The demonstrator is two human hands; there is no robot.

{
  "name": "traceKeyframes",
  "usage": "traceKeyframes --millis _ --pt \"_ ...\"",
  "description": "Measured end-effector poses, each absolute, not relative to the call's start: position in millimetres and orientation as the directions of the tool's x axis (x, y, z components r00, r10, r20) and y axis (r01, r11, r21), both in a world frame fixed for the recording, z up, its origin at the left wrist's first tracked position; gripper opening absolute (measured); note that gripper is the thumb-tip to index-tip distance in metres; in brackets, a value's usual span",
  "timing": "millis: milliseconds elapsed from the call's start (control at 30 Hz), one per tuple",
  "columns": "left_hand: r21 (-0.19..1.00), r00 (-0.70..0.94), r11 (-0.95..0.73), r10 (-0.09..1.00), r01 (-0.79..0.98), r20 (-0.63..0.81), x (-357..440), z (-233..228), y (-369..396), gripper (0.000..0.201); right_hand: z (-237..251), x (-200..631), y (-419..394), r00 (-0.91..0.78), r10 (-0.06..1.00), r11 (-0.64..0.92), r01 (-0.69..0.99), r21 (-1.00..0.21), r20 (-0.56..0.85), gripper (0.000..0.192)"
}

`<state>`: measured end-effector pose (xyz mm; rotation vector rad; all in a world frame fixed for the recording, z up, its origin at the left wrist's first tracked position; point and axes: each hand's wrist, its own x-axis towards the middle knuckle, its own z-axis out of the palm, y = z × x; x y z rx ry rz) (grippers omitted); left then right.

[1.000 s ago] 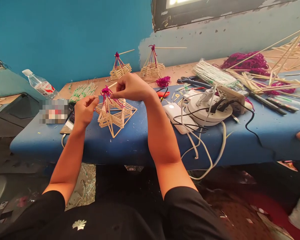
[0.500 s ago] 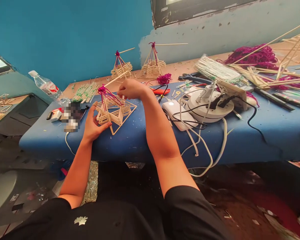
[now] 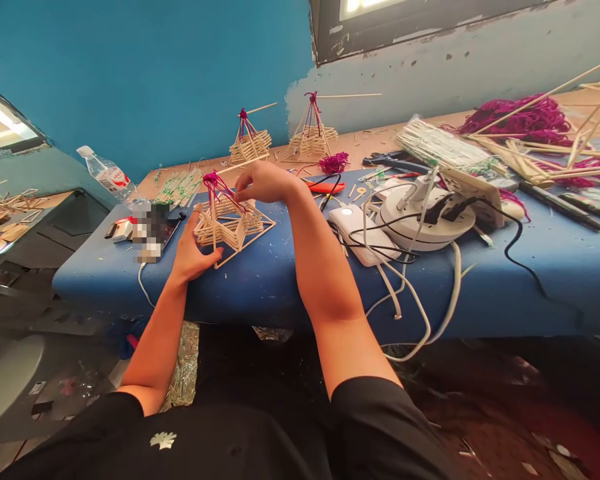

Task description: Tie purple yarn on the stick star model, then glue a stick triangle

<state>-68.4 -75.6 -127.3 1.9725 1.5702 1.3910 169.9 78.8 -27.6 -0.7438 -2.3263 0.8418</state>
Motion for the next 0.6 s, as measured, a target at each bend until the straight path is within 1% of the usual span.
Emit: traceKeyframes --millis 67,133,233,367,433,600 --pt "0.793 -0.042 -0.378 0.892 0.478 0.451 -75 -124 -66 0.11 -29 166 79 -0.719 0.609 0.679 0.255 -0.688 0.334 0.017" --pt "0.83 -0.05 -0.371 0.902 0.416 0.429 -82 -122 -58 0.109 -28 162 76 -0.713 0.594 0.688 0.209 -0.695 0.373 0.017" --pt "0.854 -0.098 -0.363 0.9 0.372 0.425 -89 -119 -50 0.107 -24 154 68 -0.641 0.626 0.658 0.127 -0.742 0.445 0.018" --pt "0.882 -0.178 -0.358 0.889 0.308 0.423 -91 -116 -47 0.114 -23 147 61 -0.589 0.674 0.595 0.076 -0.8 0.445 0.02" --pt "0.875 -0.198 -0.368 0.876 0.313 0.44 -88 -116 -47 0.114 -23 146 60 -0.576 0.69 0.587 0.093 -0.804 0.437 0.019" --pt "0.801 -0.228 -0.371 0.826 0.469 0.516 -79 -117 -50 0.103 -26 151 69 -0.584 0.691 0.633 0.204 -0.747 0.426 0.018"
